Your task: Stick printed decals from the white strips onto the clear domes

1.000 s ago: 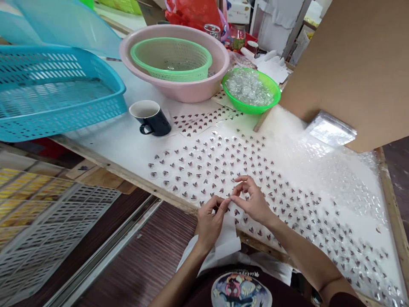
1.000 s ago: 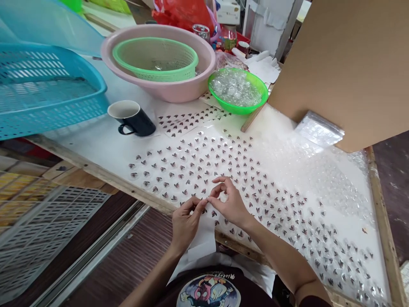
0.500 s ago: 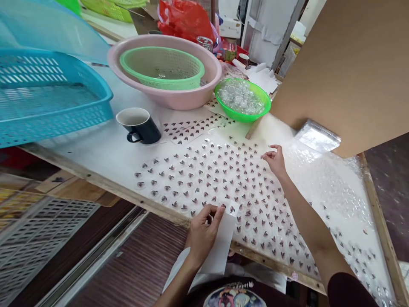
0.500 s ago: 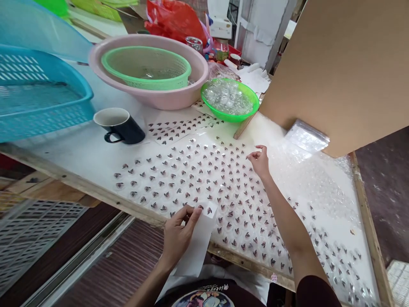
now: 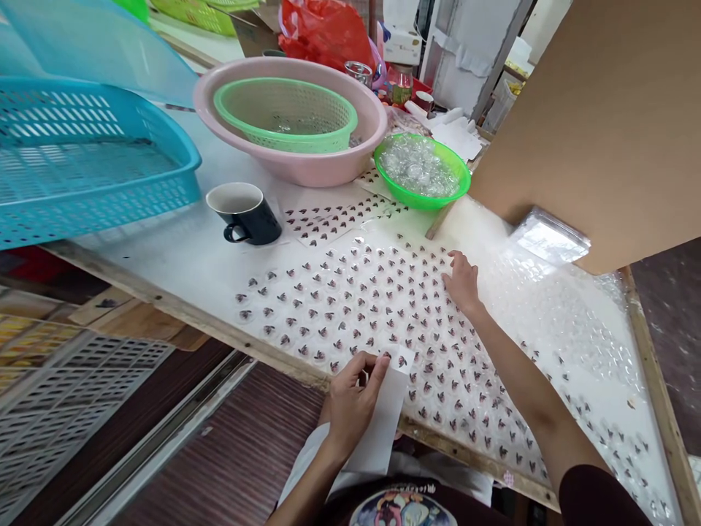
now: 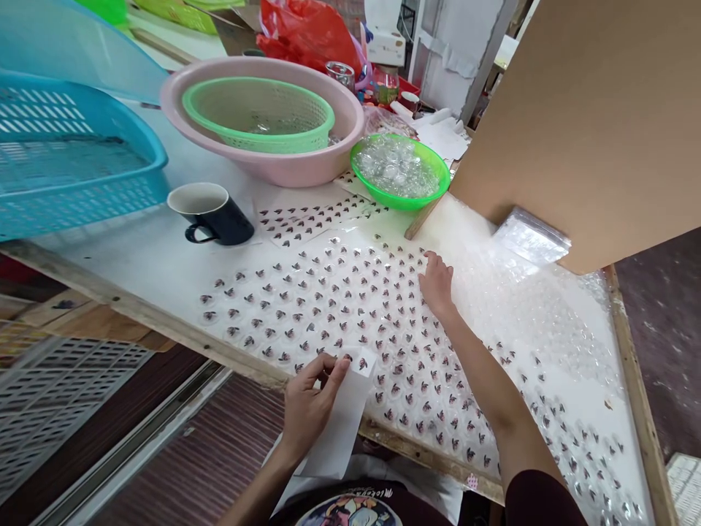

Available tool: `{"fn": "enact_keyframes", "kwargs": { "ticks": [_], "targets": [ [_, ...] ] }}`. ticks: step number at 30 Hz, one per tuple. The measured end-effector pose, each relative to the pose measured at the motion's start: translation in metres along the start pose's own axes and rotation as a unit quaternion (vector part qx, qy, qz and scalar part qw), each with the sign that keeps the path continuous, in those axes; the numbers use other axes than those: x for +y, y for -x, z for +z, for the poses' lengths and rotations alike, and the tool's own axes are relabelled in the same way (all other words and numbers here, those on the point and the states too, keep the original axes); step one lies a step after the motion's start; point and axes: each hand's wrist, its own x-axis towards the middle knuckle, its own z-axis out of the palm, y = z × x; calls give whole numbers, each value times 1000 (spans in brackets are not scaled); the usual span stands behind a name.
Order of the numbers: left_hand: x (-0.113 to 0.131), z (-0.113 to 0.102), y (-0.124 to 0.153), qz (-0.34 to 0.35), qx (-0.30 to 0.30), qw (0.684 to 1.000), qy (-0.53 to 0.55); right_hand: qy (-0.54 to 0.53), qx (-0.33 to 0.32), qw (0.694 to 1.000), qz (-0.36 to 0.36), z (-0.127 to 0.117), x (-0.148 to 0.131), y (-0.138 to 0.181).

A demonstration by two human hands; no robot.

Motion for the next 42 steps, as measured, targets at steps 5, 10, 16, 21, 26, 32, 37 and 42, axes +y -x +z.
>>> {"fn": "enact_keyframes", "kwargs": {
  "ticks": [5, 10, 16, 21, 26, 32, 37, 42],
  "targets": [
    [-1, 0, 1, 9, 4, 1000, -9, -76, 70, 992, 73, -10, 14, -13],
    [-1, 0, 1, 12, 7, 1000, -12, -186, -19, 968, 167, -17, 34, -28],
    [-1, 0, 0, 14, 7, 1000, -18, -144, -40, 972, 183, -8, 32, -30],
    [-1, 0, 0, 14, 7, 1000, -22, -70, -23, 986, 152, -5, 21, -27],
    [-1, 1, 1, 10, 10, 1000, -22, -28, 20, 994, 108, -18, 3, -17],
    [-1, 2, 2, -3, 14, 1000, -8, -283, -186, 941, 25, -40, -60, 67],
    [0, 1, 2, -9, 7, 1000, 1, -332, -299, 894, -8, -51, -92, 129],
    [3, -2, 1, -30, -24, 999, 35, -325, -283, 903, -3, -49, -90, 134]
  ]
}}
